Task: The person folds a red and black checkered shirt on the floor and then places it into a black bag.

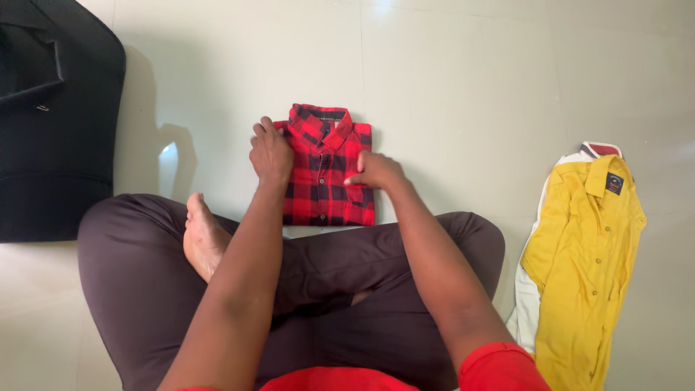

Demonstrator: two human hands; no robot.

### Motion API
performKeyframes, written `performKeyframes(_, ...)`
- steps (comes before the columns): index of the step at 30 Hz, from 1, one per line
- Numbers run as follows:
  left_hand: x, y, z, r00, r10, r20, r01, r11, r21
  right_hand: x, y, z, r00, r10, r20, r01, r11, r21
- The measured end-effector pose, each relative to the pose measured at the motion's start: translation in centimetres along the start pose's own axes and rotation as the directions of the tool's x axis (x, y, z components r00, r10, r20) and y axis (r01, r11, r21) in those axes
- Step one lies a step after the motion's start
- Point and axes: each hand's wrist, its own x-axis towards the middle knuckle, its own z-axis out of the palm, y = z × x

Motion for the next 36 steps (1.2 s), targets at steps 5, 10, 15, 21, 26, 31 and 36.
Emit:
performKeyframes(5, 1.6, 2.2, -2.2, 0.992, 0.072, -0.108, -0.084, 0.991, -0.105, 1.5, 1.0, -2.8, 0.941, 0.163, -0.297, -0.029, 0.912, 0.41)
performKeyframes(10, 3.2, 3.6, -2.6, 0.993, 0.099, -0.061, -0.108, 0.981, -0.163, 4.8, -0.5, -2.8, 0.852, 0.137, -0.505, 0.126, 0.883, 0.452)
performKeyframes(15, 4.0, 4.4, -1.4, 0.998, 0.064, 0.01, -0.063, 0.994, -0.094, 5.2, -3.1, -2.8, 0.817, 0.036, -0.576, 0.17, 0.939, 0.299)
performKeyframes(21, 3.9, 5.3, -1.2, 0.996, 0.02, 0.085, -0.009, 0.992, -0.128, 4.0, -3.9, -3.4, 0.888, -0.027, -0.46, 0.179, 0.94, 0.291)
performKeyframes(26, 4.0, 4.7, -1.7, 0.995, 0.001, 0.103, 0.016, 0.986, -0.164, 4.5, -2.7, -2.7, 0.886, -0.007, -0.463, 0.273, 0.814, 0.512)
performKeyframes(31, 4.8, 3.7, -2.8, 0.942, -0.057, 0.33, 0.176, 0.923, -0.342, 3.7, -1.3, -3.1, 0.906, 0.026, -0.423, 0.327, 0.592, 0.736)
performKeyframes(36, 5.0, 3.5, -4.3, 0.88, 0.043, 0.474, 0.207, 0.862, -0.463, 2.3, -1.3, -4.3, 0.967, -0.015, -0.256, 0.235, 0.449, 0.862)
